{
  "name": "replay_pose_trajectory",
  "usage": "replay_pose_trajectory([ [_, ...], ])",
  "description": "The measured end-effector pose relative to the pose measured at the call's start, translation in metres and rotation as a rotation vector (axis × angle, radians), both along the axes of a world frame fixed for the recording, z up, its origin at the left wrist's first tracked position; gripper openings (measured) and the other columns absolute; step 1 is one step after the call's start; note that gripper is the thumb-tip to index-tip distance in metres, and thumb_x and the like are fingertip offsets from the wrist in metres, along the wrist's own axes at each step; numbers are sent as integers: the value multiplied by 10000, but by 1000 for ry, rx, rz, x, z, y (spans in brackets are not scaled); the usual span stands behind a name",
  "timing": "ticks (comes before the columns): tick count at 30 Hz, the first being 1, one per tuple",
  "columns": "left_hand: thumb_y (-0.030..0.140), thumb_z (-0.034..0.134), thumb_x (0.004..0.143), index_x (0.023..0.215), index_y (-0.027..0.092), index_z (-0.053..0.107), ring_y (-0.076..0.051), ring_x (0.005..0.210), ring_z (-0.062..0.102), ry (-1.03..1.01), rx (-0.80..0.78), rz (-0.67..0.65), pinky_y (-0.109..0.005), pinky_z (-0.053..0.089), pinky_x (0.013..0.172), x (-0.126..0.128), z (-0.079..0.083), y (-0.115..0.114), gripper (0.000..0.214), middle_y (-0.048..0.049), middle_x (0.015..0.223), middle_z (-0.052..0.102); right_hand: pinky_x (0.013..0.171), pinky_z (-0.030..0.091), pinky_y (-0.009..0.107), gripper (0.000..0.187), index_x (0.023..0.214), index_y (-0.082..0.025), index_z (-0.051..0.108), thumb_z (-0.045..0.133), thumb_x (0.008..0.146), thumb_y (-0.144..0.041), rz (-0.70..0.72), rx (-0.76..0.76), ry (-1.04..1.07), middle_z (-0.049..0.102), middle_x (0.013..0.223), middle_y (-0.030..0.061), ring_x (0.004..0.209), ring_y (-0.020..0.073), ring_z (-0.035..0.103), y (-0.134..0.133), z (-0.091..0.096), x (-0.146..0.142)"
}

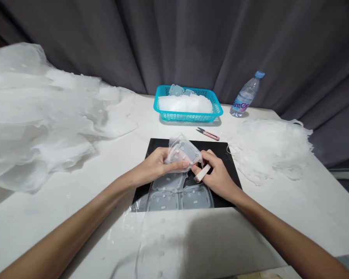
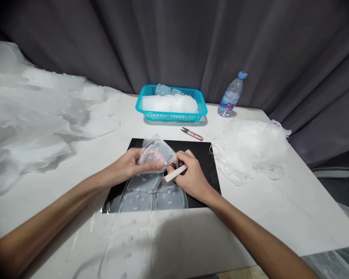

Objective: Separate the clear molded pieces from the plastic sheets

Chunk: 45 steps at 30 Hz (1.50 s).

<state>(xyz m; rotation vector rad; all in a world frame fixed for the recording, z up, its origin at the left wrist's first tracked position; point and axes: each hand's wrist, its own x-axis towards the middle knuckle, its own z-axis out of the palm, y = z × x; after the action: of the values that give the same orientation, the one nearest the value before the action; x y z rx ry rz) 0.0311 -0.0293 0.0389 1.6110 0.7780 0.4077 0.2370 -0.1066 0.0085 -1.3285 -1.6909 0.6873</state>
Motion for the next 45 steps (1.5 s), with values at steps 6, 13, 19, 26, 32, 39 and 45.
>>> replay_pose_trajectory([
  [6, 494, 766, 887, 909, 158, 753, -149, 721, 593, -2, 69, -4, -251, 443, 651, 1, 5, -2, 337, -10, 811, 698, 720, 384, 327, 144, 753, -233, 557, 628, 847, -150, -13, -40, -19, 538, 748, -3, 820, 214, 483, 3, 0, -4],
  [13, 507, 770, 892, 975, 181, 750, -162, 773, 642, 23, 30, 31, -258, 494, 708, -5, 0, 5, 337, -14, 880, 724, 766, 390, 328, 177, 787, -217, 582, 647, 937, -285, 113, -85, 115, 534, 790, -14, 804, 180, 466, 1, 8, 8],
  [19, 503, 726, 922, 984, 180, 770, -180, 785, 662, 45, 110, 24, -275, 516, 725, -2, 2, -2, 332, -30, 924, 760, 741, 394, 324, 205, 749, -223, 546, 630, 934, -249, 67, -56, 32, 533, 757, -9, 803, 190, 472, 4, 0, 4],
  [26, 485, 660, 971, 1034, 204, 762, -216, 943, 680, 46, 298, 21, -306, 525, 866, 3, 12, -11, 305, -29, 1031, 765, 746, 388, 325, 121, 788, -230, 531, 571, 864, -144, 1, 4, -95, 535, 781, 2, 833, 212, 481, 11, -8, 1],
  [32, 547, 629, 963, 995, 204, 756, -204, 826, 663, 138, 184, 11, -309, 529, 752, -1, 10, -7, 367, -35, 962, 761, 775, 372, 321, 130, 787, -213, 565, 624, 899, -185, 164, -63, 37, 516, 780, -10, 840, 195, 467, 7, 6, 12],
  [39, 540, 643, 958, 978, 195, 753, -151, 704, 572, 200, 318, 71, -254, 446, 632, 1, 14, -13, 363, -4, 852, 715, 786, 375, 323, 160, 789, -210, 576, 647, 933, -209, 217, -3, 92, 542, 799, -5, 833, 185, 468, 6, 9, 13],
  [45, 516, 705, 914, 778, 175, 676, -112, 582, 464, 182, 340, 69, -229, 362, 536, -1, 13, -10, 369, 43, 648, 554, 778, 388, 325, 157, 805, -223, 524, 604, 939, -200, 176, 38, 22, 529, 808, -6, 827, 187, 475, 5, 7, 11],
])
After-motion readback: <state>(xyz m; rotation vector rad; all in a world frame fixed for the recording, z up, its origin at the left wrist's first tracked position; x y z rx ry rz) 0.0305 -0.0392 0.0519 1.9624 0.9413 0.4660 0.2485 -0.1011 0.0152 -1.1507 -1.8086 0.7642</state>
